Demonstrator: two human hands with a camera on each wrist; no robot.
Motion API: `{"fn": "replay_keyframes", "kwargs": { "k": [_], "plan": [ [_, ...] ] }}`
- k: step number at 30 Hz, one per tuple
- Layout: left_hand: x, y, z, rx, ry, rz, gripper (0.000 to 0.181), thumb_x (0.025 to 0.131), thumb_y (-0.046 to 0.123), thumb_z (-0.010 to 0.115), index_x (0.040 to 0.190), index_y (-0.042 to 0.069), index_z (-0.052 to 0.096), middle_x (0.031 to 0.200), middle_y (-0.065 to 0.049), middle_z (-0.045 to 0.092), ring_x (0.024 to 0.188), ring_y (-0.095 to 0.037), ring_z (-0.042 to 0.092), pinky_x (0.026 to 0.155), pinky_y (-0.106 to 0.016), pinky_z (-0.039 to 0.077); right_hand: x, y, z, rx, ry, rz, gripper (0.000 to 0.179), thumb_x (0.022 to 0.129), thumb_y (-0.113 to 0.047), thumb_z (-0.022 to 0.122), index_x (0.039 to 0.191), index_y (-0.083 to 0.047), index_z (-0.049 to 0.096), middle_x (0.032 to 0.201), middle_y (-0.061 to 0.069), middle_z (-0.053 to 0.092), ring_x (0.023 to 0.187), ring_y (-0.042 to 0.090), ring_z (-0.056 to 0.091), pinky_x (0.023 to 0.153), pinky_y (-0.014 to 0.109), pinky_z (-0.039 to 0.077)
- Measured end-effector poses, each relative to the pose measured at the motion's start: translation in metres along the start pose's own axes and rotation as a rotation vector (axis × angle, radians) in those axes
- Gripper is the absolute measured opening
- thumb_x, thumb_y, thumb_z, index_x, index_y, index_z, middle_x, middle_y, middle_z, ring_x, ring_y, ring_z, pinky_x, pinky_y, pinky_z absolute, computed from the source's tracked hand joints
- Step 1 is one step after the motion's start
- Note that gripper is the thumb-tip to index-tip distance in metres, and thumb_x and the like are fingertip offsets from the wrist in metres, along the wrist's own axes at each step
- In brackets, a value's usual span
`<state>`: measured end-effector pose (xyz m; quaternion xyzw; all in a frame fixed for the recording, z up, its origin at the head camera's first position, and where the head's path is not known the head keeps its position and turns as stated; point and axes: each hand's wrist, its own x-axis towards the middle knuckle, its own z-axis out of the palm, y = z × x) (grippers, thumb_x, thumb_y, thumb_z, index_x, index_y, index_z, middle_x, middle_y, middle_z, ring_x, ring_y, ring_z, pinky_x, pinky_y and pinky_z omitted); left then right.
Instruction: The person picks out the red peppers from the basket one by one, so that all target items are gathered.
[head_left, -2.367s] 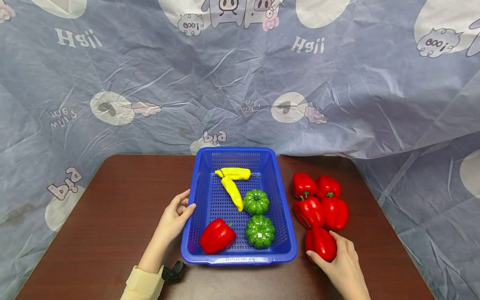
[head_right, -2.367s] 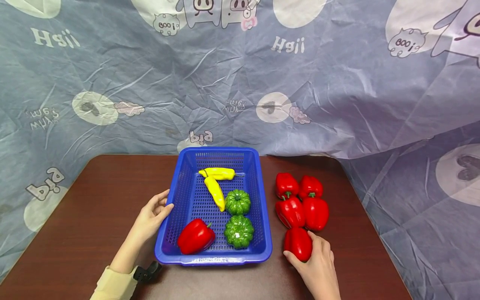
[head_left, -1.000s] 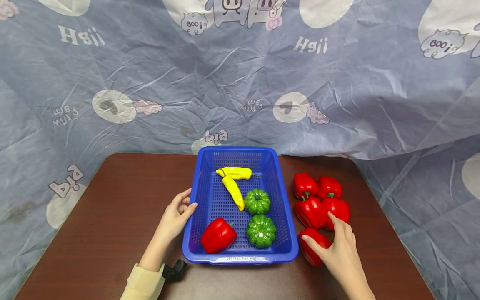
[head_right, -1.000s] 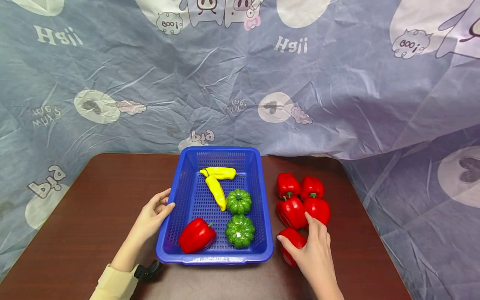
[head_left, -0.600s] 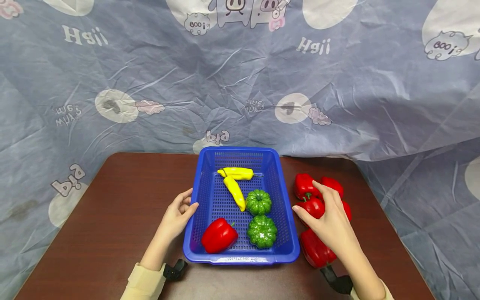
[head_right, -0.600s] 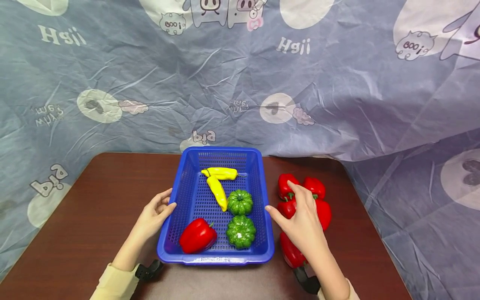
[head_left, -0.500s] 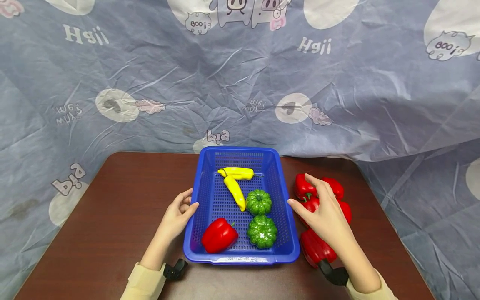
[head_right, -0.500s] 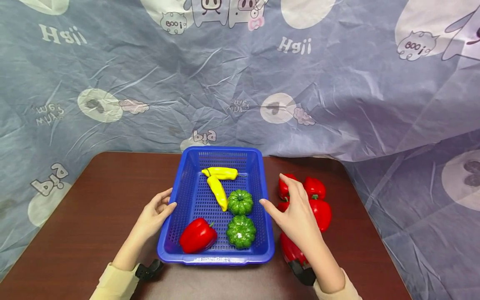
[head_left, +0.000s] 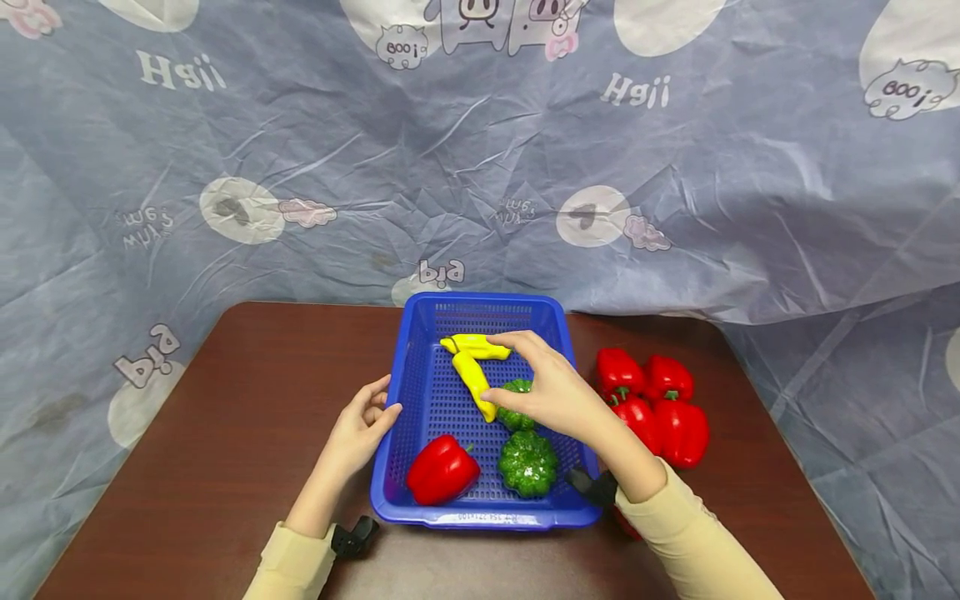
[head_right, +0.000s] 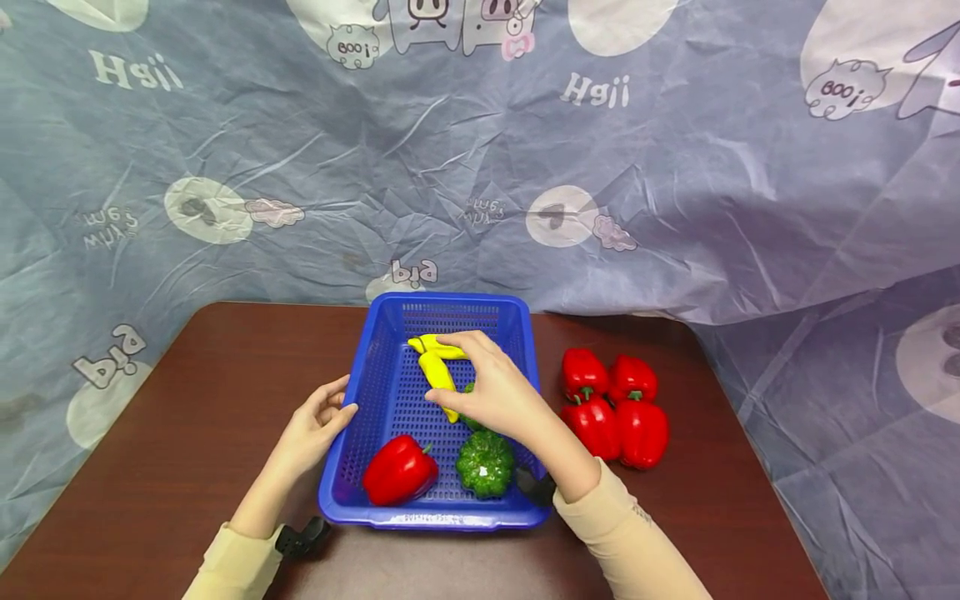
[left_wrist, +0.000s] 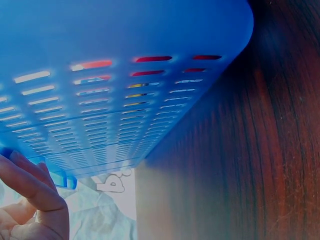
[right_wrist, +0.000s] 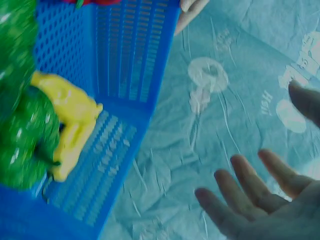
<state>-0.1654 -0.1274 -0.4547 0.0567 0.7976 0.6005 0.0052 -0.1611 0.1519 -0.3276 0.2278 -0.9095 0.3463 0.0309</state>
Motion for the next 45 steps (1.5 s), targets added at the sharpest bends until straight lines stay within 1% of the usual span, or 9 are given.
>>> {"fn": "replay_keyframes", "kwargs": {
  "k": [9,14,21,25,28,32,35,40,45],
  "plan": [
    [0.0,0.001,0.001,-0.017,-0.009,-0.034,0.053,0.097,0.011,0.063,0.145,0.001,0.043,0.11,-0.021,0.06,0.068,-0.004,0.059,0.064,-0.021,0.051,0.025,0.0,0.032,0.048,-0.254,-0.03,0.07,0.079,-0.035,0.082,0.14,-0.014,0.053,0.142,0.006,0.053,0.134,0.025,0.049,0.11,0.047,0.04],
    [0.0,0.0,0.001,-0.019,-0.005,-0.034,0.053,0.097,0.01,0.063,0.145,0.0,0.043,0.109,-0.021,0.06,0.068,-0.005,0.059,0.064,-0.021,0.052,0.03,0.003,0.045,0.074,-0.39,-0.025,0.068,0.081,-0.034,0.08,0.14,-0.015,0.053,0.143,0.005,0.053,0.134,0.023,0.049,0.11,0.046,0.04],
    [0.0,0.001,0.002,-0.032,0.0,-0.028,0.053,0.096,0.008,0.063,0.145,0.0,0.043,0.107,-0.022,0.06,0.068,-0.005,0.06,0.064,-0.021,0.053,0.034,0.006,0.066,0.035,-0.598,-0.036,0.065,0.082,-0.033,0.08,0.137,-0.01,0.055,0.14,0.006,0.055,0.132,0.024,0.05,0.111,0.042,0.04],
    [-0.001,0.001,0.002,-0.031,0.002,-0.029,0.053,0.096,0.008,0.063,0.145,0.0,0.043,0.107,-0.022,0.06,0.068,-0.005,0.059,0.063,-0.021,0.052,0.035,0.007,0.077,0.034,-0.692,-0.006,0.065,0.081,-0.031,0.08,0.137,-0.008,0.055,0.14,0.007,0.056,0.133,0.025,0.05,0.111,0.04,0.041],
    [-0.001,0.001,0.001,-0.019,0.006,-0.015,0.053,0.096,0.008,0.063,0.144,-0.002,0.043,0.107,-0.021,0.06,0.066,-0.004,0.058,0.062,-0.021,0.052,0.035,0.009,0.084,-0.004,-0.738,0.018,0.067,0.08,-0.031,0.081,0.137,-0.009,0.055,0.139,0.007,0.057,0.13,0.023,0.051,0.108,0.036,0.043],
    [-0.001,0.001,0.001,0.001,0.008,-0.001,0.053,0.096,0.008,0.063,0.143,-0.004,0.043,0.107,-0.021,0.06,0.065,-0.003,0.057,0.061,-0.021,0.052,0.034,0.011,0.091,-0.053,-0.776,0.057,0.067,0.077,-0.032,0.083,0.135,-0.012,0.057,0.131,0.003,0.061,0.119,0.016,0.055,0.097,0.027,0.048],
    [-0.001,0.001,0.001,0.007,0.004,-0.008,0.053,0.096,0.009,0.062,0.144,-0.003,0.043,0.109,-0.021,0.06,0.066,-0.003,0.057,0.062,-0.02,0.052,0.033,0.012,0.094,-0.053,-0.802,0.09,0.066,0.076,-0.03,0.084,0.134,-0.014,0.057,0.124,0.001,0.062,0.111,0.013,0.056,0.09,0.025,0.049],
    [-0.001,0.002,0.0,0.007,-0.002,-0.018,0.053,0.097,0.01,0.062,0.145,-0.002,0.042,0.11,-0.021,0.06,0.067,-0.003,0.058,0.062,-0.02,0.052,0.032,0.014,0.096,-0.047,-0.822,0.123,0.066,0.076,-0.026,0.084,0.134,-0.016,0.057,0.119,0.0,0.063,0.107,0.014,0.057,0.087,0.026,0.05],
    [-0.001,0.001,0.001,0.014,0.01,0.002,0.053,0.096,0.008,0.062,0.144,-0.004,0.042,0.108,-0.021,0.059,0.066,-0.002,0.057,0.061,-0.02,0.051,0.032,0.016,0.097,-0.054,-0.823,0.108,0.066,0.075,-0.025,0.086,0.133,-0.016,0.057,0.117,-0.001,0.063,0.105,0.013,0.057,0.087,0.025,0.05]
  ]
}}
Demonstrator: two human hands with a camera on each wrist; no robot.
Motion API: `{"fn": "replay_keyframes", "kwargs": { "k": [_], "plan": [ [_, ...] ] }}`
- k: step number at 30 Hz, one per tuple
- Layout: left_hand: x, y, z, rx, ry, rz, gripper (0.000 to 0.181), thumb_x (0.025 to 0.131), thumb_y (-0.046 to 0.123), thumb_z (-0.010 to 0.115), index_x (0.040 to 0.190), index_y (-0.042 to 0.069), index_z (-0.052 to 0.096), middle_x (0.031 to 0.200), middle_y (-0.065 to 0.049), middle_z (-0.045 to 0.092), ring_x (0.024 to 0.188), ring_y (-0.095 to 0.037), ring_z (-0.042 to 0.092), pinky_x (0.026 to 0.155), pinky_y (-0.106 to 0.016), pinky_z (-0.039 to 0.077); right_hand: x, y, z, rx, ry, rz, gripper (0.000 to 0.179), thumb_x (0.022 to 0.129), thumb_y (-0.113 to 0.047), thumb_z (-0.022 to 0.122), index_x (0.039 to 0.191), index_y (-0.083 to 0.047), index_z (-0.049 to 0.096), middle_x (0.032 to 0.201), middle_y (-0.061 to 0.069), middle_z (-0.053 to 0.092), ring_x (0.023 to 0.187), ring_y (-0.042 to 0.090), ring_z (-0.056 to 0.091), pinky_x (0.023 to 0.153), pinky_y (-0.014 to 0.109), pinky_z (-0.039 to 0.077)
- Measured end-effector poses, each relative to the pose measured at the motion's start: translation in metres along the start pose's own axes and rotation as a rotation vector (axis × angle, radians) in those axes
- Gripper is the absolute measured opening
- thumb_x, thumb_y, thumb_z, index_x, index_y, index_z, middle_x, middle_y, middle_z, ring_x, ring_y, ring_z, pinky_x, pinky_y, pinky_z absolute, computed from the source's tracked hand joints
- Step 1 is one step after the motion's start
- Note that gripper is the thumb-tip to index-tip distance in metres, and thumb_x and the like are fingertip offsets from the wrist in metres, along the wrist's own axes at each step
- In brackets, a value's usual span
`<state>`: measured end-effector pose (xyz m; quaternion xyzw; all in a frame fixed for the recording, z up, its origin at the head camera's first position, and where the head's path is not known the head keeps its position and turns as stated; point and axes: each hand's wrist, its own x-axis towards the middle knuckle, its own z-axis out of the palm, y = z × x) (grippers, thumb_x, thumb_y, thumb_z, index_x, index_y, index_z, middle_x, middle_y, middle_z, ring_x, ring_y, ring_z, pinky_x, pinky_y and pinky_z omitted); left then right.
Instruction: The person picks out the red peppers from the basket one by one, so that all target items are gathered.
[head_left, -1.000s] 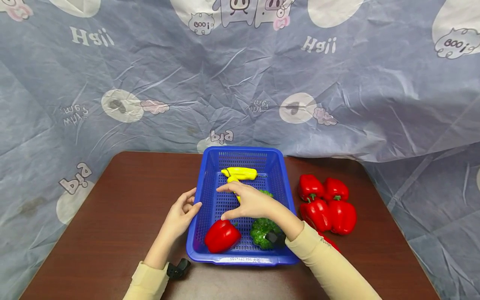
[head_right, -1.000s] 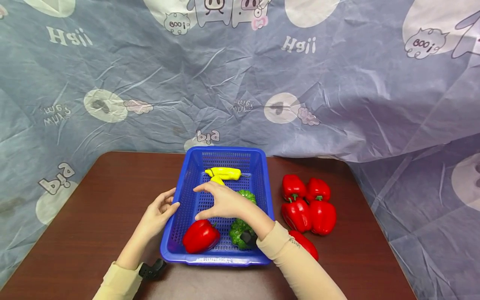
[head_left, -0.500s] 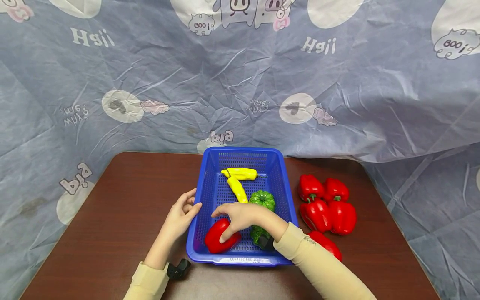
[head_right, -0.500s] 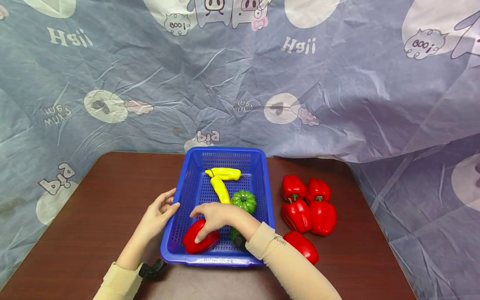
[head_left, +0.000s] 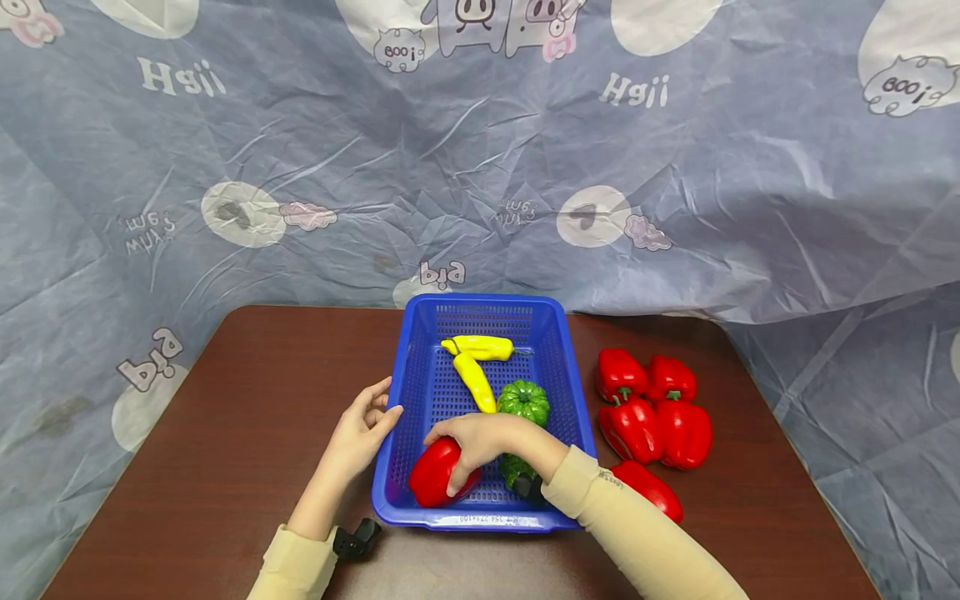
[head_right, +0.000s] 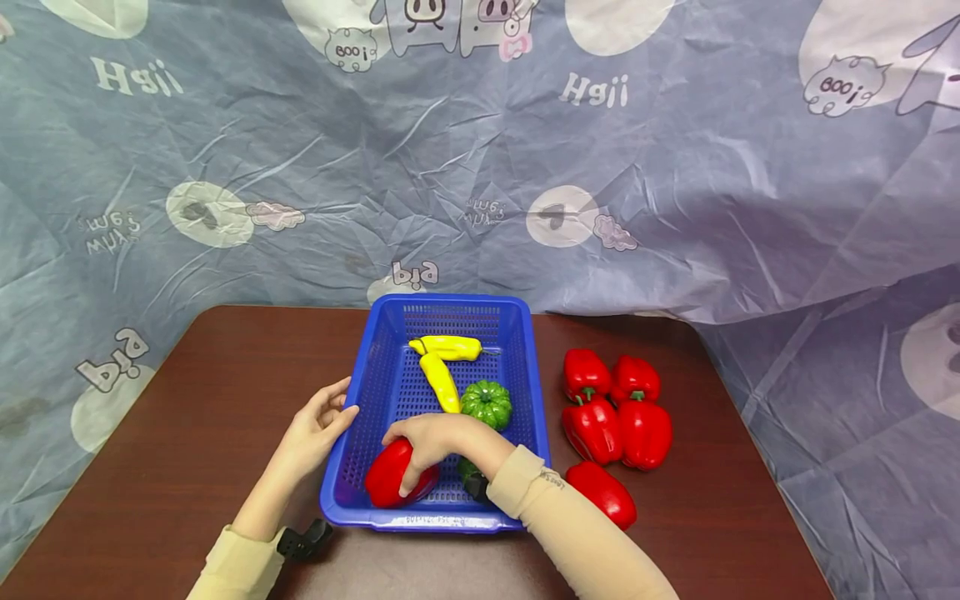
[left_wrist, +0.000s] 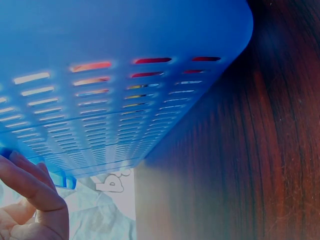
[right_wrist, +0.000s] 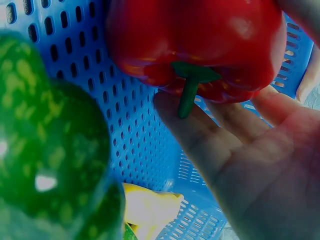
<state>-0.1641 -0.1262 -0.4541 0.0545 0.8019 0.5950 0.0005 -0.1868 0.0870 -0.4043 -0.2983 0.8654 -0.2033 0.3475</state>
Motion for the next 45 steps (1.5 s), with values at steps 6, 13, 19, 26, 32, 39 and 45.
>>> {"fn": "replay_keyframes", "kwargs": {
  "k": [6,13,19,26,32,39,45],
  "plan": [
    [-0.001,0.0,0.001,-0.006,0.008,0.009,0.053,0.096,0.008,0.062,0.143,-0.004,0.043,0.107,-0.021,0.059,0.066,-0.002,0.057,0.061,-0.02,0.051,0.002,0.004,-0.001,-0.003,0.027,-0.032,0.064,0.073,-0.025,0.086,0.13,-0.015,0.06,0.115,-0.002,0.064,0.102,0.01,0.058,0.085,0.023,0.049],
    [0.0,0.0,0.001,-0.023,0.005,-0.014,0.053,0.096,0.007,0.063,0.144,-0.003,0.043,0.108,-0.021,0.06,0.066,-0.003,0.058,0.062,-0.02,0.051,-0.003,0.005,-0.008,0.078,0.049,-0.062,0.062,0.073,-0.023,0.083,0.129,-0.013,0.058,0.111,-0.001,0.063,0.096,0.009,0.058,0.08,0.021,0.05],
    [0.0,0.003,0.001,-0.043,0.002,-0.021,0.053,0.096,0.009,0.063,0.143,-0.003,0.044,0.109,-0.021,0.059,0.067,-0.004,0.057,0.062,-0.02,0.05,-0.015,0.002,-0.019,0.113,0.075,-0.07,0.06,0.075,-0.025,0.081,0.129,-0.016,0.056,0.113,-0.002,0.062,0.097,0.009,0.057,0.08,0.022,0.051],
    [0.0,0.002,0.0,-0.026,0.003,-0.027,0.053,0.096,0.01,0.064,0.143,-0.003,0.044,0.11,-0.021,0.059,0.066,-0.003,0.057,0.062,-0.02,0.05,-0.034,-0.002,-0.028,0.127,0.143,-0.079,0.059,0.077,-0.029,0.079,0.13,-0.019,0.055,0.117,-0.001,0.062,0.101,0.013,0.057,0.081,0.026,0.052],
    [0.0,0.002,0.001,-0.018,0.011,-0.026,0.053,0.095,0.009,0.064,0.143,-0.002,0.045,0.108,-0.02,0.06,0.066,-0.003,0.057,0.062,-0.02,0.05,-0.058,-0.002,-0.037,0.151,0.239,-0.114,0.061,0.077,-0.03,0.078,0.132,-0.019,0.054,0.118,0.002,0.061,0.104,0.016,0.058,0.083,0.028,0.053],
    [-0.001,0.005,0.001,-0.029,-0.001,-0.02,0.054,0.096,0.01,0.063,0.144,-0.003,0.043,0.111,-0.022,0.06,0.066,-0.002,0.056,0.061,-0.02,0.049,-0.09,0.008,-0.043,0.206,0.344,-0.134,0.061,0.077,-0.034,0.077,0.131,-0.02,0.053,0.118,0.005,0.061,0.106,0.02,0.058,0.085,0.033,0.053],
    [-0.001,0.004,0.0,-0.017,0.001,-0.021,0.053,0.096,0.01,0.063,0.144,-0.002,0.043,0.11,-0.02,0.06,0.065,-0.001,0.057,0.061,-0.02,0.049,-0.115,0.018,-0.042,0.301,0.41,-0.109,0.06,0.079,-0.031,0.076,0.133,-0.023,0.05,0.121,0.005,0.06,0.109,0.023,0.057,0.085,0.035,0.054]
  ]
}}
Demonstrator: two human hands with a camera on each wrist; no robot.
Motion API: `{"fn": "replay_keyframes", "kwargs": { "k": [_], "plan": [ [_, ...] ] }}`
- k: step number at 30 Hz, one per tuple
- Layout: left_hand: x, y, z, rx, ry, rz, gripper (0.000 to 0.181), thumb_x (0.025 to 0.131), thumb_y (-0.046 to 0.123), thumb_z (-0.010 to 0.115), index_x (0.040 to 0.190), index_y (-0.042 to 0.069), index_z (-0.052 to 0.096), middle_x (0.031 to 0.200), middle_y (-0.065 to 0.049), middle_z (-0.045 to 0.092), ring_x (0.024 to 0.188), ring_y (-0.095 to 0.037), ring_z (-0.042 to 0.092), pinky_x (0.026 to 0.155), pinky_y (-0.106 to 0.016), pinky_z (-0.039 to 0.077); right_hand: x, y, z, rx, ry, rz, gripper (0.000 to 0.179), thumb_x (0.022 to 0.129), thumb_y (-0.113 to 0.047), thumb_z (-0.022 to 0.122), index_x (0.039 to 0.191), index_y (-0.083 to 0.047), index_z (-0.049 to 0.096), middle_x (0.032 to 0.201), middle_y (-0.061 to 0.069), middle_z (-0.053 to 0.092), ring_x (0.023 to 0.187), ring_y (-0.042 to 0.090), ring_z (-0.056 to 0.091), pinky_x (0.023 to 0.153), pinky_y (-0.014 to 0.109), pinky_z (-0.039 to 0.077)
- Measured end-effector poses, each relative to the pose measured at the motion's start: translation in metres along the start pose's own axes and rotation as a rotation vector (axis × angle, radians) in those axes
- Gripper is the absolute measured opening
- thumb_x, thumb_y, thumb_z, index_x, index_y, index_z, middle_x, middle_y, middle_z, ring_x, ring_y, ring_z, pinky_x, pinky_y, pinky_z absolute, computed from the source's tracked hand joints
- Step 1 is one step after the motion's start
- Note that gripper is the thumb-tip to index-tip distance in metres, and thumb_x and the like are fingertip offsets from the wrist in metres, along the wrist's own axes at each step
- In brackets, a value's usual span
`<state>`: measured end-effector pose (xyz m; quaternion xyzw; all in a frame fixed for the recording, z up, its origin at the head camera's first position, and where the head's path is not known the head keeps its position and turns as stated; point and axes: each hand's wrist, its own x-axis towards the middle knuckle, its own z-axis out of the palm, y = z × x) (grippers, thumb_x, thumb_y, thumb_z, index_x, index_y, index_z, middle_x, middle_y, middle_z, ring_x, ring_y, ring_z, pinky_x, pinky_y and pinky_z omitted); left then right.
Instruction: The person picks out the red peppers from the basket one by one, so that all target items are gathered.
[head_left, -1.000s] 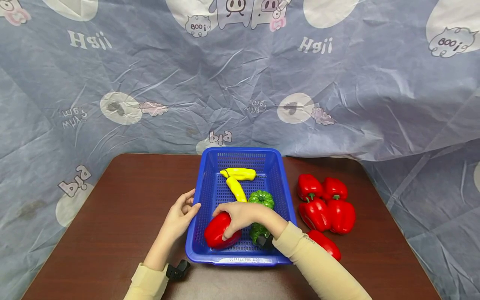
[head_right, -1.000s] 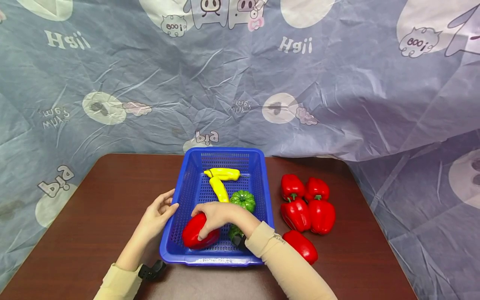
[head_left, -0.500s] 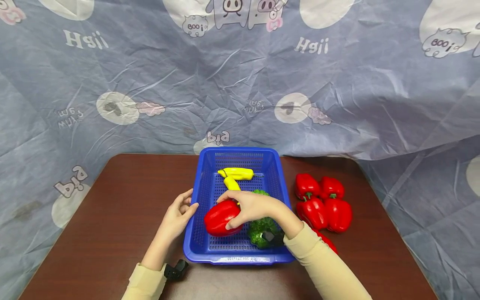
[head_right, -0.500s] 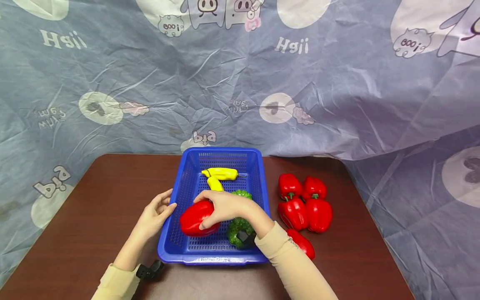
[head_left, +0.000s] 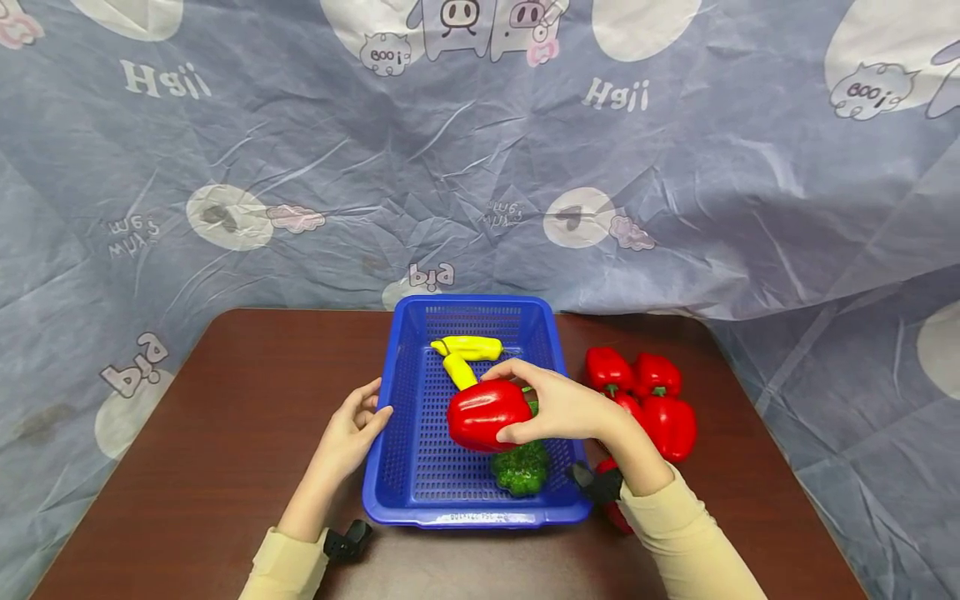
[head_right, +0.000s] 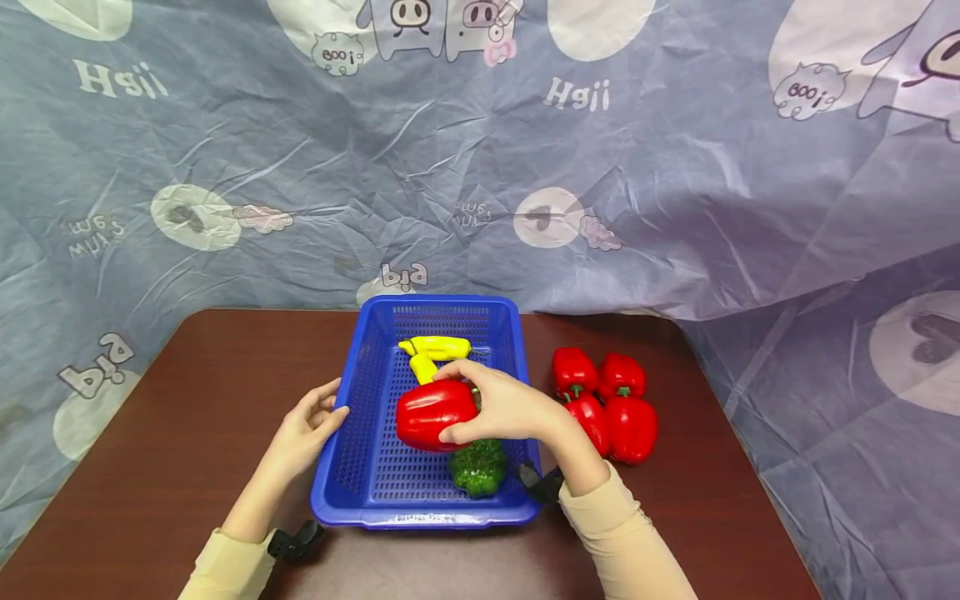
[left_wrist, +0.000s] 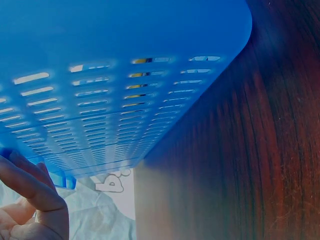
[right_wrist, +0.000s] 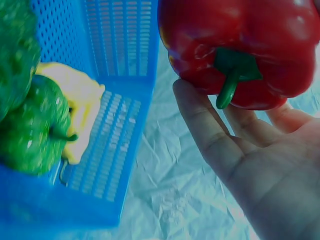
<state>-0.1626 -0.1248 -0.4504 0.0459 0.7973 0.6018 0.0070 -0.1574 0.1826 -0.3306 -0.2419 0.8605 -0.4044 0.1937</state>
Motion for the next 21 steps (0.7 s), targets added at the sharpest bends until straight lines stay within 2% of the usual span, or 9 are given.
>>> {"fn": "replay_keyframes", "kwargs": {
  "k": [5,10,13,16,17,21],
  "plan": [
    [0.0,-0.003,-0.001,0.007,0.013,0.023,0.054,0.095,0.008,0.064,0.143,-0.004,0.043,0.109,-0.021,0.06,0.065,0.0,0.057,0.061,-0.02,0.05,-0.022,0.01,-0.008,0.036,0.067,0.01,0.06,0.08,-0.029,0.077,0.133,-0.022,0.049,0.122,0.008,0.06,0.108,0.024,0.059,0.085,0.037,0.055],
    [-0.001,-0.005,-0.002,-0.005,0.023,0.098,0.054,0.096,0.011,0.063,0.141,-0.009,0.043,0.103,-0.016,0.061,0.064,0.0,0.057,0.059,-0.02,0.05,-0.049,0.023,-0.016,0.058,0.154,0.022,0.06,0.081,-0.027,0.078,0.133,-0.02,0.048,0.124,0.011,0.059,0.108,0.027,0.061,0.083,0.032,0.056],
    [-0.001,-0.005,-0.001,-0.012,0.027,0.117,0.054,0.096,0.013,0.063,0.14,-0.01,0.043,0.101,-0.014,0.061,0.064,0.0,0.057,0.058,-0.02,0.049,-0.066,0.034,-0.02,0.091,0.211,0.031,0.059,0.083,-0.023,0.077,0.134,-0.018,0.047,0.127,0.013,0.056,0.109,0.03,0.06,0.079,0.031,0.058],
    [-0.001,-0.004,0.0,-0.011,0.022,0.091,0.053,0.096,0.01,0.063,0.141,-0.008,0.043,0.103,-0.017,0.061,0.064,-0.001,0.057,0.058,-0.02,0.05,-0.085,0.045,-0.025,0.078,0.285,0.033,0.057,0.085,-0.019,0.076,0.134,-0.015,0.047,0.129,0.014,0.053,0.106,0.026,0.062,0.079,0.029,0.057],
    [-0.001,-0.004,0.0,-0.011,0.017,0.062,0.054,0.096,0.01,0.063,0.143,-0.006,0.043,0.105,-0.018,0.061,0.064,0.0,0.057,0.059,-0.02,0.05,-0.091,0.049,-0.027,0.071,0.314,0.032,0.057,0.085,-0.017,0.076,0.134,-0.013,0.047,0.129,0.013,0.053,0.105,0.023,0.062,0.079,0.029,0.057],
    [0.0,-0.003,0.001,-0.005,0.001,0.012,0.054,0.096,0.009,0.063,0.144,-0.003,0.043,0.109,-0.021,0.06,0.065,-0.001,0.056,0.061,-0.02,0.049,-0.117,0.063,-0.029,0.074,0.419,0.035,0.055,0.087,-0.009,0.073,0.135,-0.007,0.045,0.125,0.003,0.051,0.099,0.009,0.064,0.08,0.024,0.055]
  ]
}}
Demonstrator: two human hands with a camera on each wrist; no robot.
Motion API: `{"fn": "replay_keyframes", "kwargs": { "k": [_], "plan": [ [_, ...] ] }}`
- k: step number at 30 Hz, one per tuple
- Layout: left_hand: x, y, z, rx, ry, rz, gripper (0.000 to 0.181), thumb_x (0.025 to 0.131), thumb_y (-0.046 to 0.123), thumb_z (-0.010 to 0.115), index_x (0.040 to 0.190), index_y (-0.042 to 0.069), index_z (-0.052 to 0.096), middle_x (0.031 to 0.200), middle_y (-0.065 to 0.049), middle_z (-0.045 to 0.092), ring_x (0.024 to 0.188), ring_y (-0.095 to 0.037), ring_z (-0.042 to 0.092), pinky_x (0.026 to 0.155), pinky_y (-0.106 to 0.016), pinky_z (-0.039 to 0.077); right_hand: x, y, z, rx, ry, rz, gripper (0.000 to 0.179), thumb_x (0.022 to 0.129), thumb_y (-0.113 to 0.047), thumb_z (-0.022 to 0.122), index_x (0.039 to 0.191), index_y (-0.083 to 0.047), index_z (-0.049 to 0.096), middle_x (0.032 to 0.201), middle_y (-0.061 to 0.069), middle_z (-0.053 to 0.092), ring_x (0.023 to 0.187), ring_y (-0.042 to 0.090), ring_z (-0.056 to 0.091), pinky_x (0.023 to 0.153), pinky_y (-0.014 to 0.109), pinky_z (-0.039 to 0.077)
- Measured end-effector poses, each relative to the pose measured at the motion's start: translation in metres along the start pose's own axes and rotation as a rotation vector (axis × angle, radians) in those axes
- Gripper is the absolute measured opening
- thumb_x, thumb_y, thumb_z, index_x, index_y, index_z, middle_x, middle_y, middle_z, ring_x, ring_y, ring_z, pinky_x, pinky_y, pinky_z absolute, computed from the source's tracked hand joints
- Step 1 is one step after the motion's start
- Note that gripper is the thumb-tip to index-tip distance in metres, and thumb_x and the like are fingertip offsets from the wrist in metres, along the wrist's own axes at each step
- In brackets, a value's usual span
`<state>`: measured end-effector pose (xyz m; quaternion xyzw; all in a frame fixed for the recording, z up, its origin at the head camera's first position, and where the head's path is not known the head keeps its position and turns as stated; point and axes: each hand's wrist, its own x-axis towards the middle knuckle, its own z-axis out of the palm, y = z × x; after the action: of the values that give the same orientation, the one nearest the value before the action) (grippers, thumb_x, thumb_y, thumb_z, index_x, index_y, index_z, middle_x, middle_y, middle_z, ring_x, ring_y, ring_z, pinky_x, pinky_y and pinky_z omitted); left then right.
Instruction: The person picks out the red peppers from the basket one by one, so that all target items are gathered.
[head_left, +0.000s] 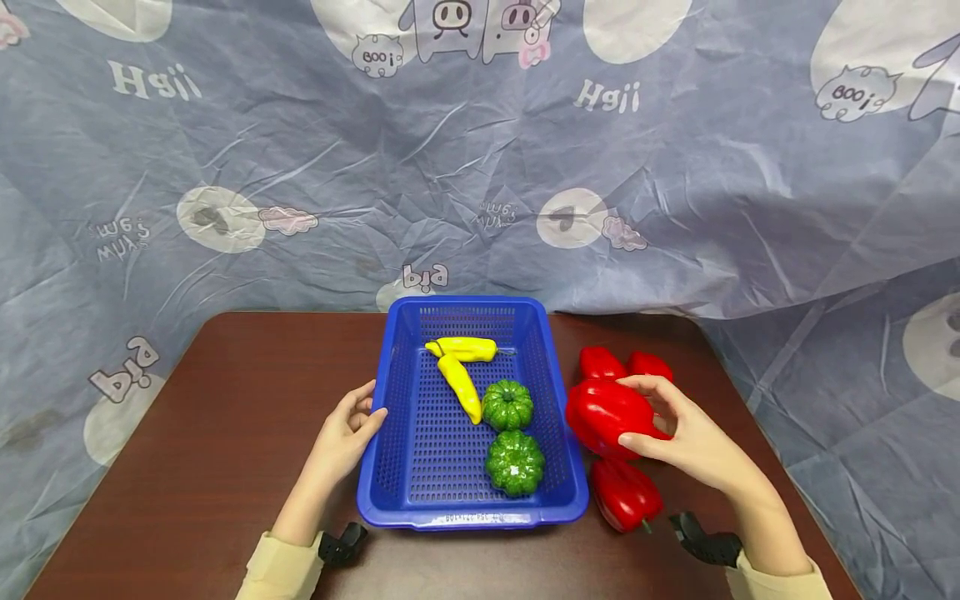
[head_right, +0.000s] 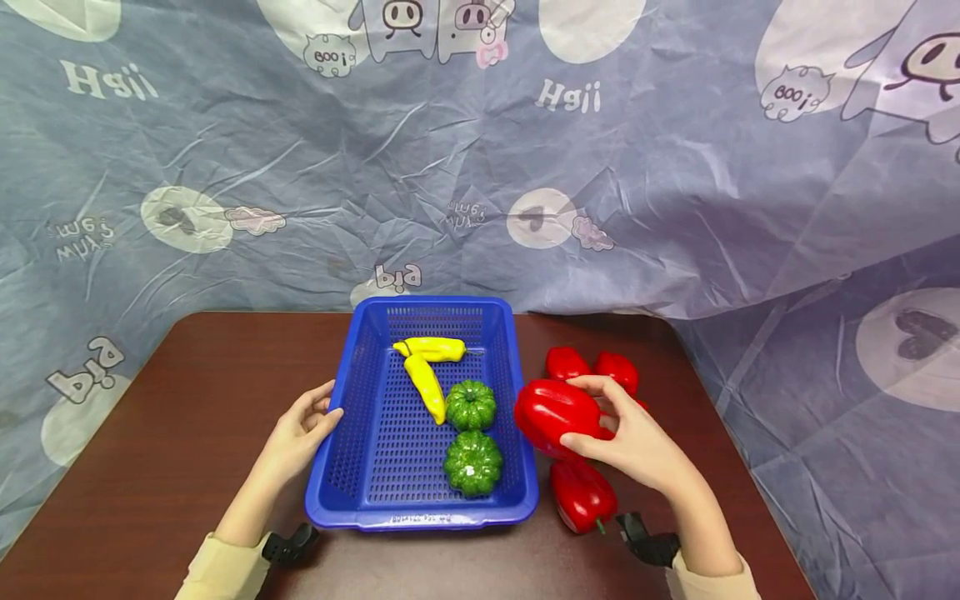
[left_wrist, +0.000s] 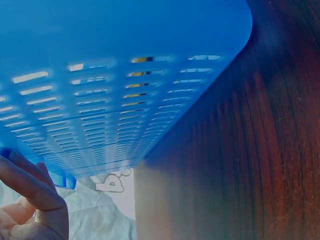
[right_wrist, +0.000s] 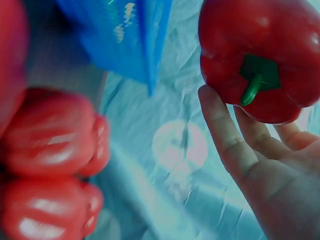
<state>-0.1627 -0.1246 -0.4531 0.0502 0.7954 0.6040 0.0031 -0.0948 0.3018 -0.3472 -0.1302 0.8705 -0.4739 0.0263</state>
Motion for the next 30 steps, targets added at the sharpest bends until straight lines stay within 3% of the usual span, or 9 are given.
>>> {"fn": "replay_keyframes", "kwargs": {
  "k": [7,14,23,30],
  "plan": [
    [0.0,0.0,0.001,-0.006,0.007,0.022,0.053,0.095,0.006,0.063,0.143,-0.005,0.043,0.106,-0.019,0.06,0.063,0.0,0.056,0.06,-0.02,0.049,-0.038,0.04,-0.011,0.079,0.133,0.058,0.052,0.091,0.002,0.063,0.136,-0.013,0.042,0.119,-0.018,0.054,0.098,0.001,0.063,0.074,0.021,0.056],
    [0.0,0.001,-0.001,-0.02,-0.004,0.004,0.054,0.095,0.006,0.063,0.144,-0.004,0.042,0.108,-0.021,0.058,0.066,0.0,0.056,0.062,-0.019,0.05,-0.071,0.075,-0.014,0.108,0.235,0.169,0.051,0.093,0.003,0.06,0.132,-0.025,0.044,0.117,-0.027,0.056,0.098,-0.008,0.059,0.072,0.017,0.052],
    [-0.001,0.002,-0.002,-0.04,-0.015,-0.017,0.054,0.096,0.008,0.063,0.144,-0.003,0.042,0.109,-0.021,0.058,0.068,-0.001,0.057,0.064,-0.019,0.051,-0.096,0.099,-0.011,0.069,0.318,0.391,0.043,0.097,-0.014,0.061,0.127,-0.037,0.039,0.107,-0.038,0.053,0.094,-0.013,0.057,0.071,0.014,0.048],
    [0.0,0.001,-0.001,-0.036,-0.023,-0.027,0.054,0.096,0.008,0.063,0.145,-0.003,0.042,0.109,-0.02,0.057,0.068,-0.001,0.057,0.064,-0.019,0.052,-0.11,0.115,-0.003,0.1,0.378,0.449,0.039,0.097,-0.014,0.061,0.123,-0.032,0.039,0.103,-0.036,0.054,0.091,-0.011,0.058,0.071,0.012,0.047]
  ]
}}
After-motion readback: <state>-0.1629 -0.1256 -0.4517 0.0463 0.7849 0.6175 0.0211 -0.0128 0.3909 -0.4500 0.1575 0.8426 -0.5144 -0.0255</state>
